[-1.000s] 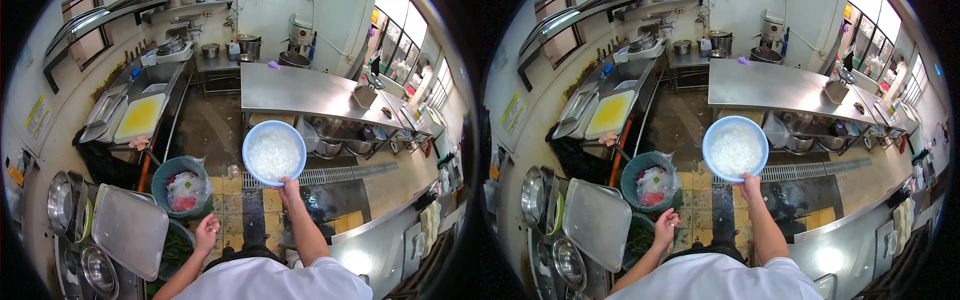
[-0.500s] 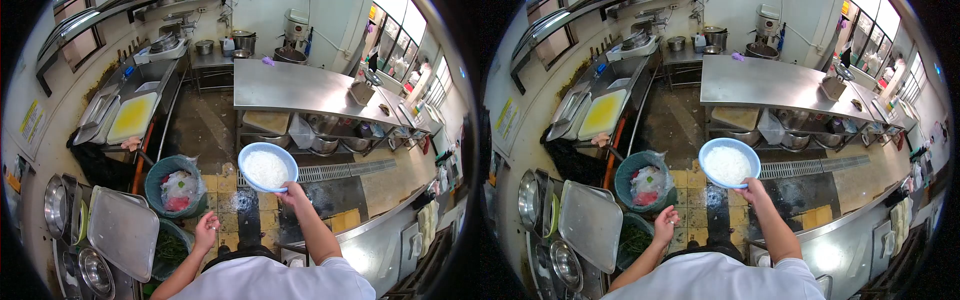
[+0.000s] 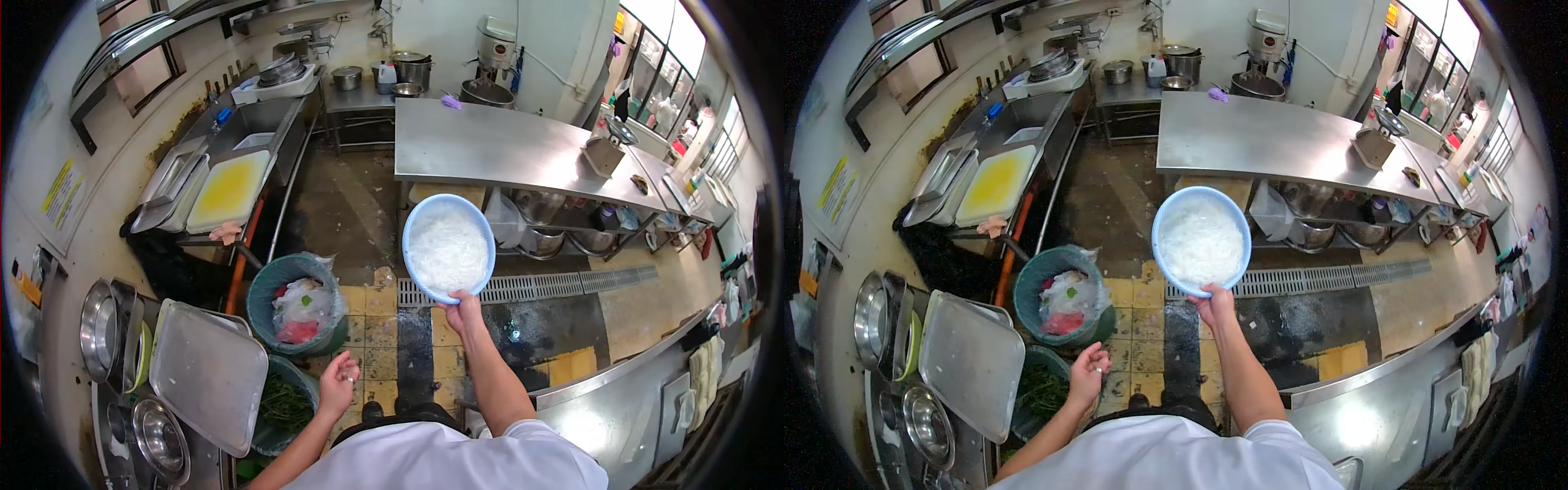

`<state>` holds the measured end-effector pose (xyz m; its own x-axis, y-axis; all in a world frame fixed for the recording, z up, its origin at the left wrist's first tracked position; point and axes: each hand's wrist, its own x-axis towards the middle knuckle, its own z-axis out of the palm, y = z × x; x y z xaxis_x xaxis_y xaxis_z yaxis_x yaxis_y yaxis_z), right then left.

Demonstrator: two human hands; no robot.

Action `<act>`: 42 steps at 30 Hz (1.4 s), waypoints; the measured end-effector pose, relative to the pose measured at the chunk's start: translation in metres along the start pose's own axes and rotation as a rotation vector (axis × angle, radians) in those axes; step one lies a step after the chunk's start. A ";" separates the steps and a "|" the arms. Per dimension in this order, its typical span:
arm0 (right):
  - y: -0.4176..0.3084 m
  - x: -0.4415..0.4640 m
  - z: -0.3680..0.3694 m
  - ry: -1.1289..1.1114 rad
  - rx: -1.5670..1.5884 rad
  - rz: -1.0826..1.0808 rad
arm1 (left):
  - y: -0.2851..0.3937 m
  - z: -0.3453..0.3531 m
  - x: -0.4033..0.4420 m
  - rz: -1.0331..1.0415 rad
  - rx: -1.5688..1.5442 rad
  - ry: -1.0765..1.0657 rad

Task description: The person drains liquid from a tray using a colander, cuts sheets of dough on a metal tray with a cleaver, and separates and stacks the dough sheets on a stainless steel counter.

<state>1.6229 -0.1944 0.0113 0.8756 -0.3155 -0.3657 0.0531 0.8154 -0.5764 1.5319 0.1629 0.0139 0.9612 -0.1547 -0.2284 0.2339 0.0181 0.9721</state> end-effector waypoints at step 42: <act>-0.068 -0.013 0.038 0.115 -0.394 -0.204 | -0.002 0.008 0.002 -0.008 -0.022 -0.031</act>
<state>1.6264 -0.2276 0.0832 0.8058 -0.5205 -0.2824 0.0125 0.4917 -0.8707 1.5326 0.1549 0.0121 0.9543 -0.1854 -0.2343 0.2453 0.0384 0.9687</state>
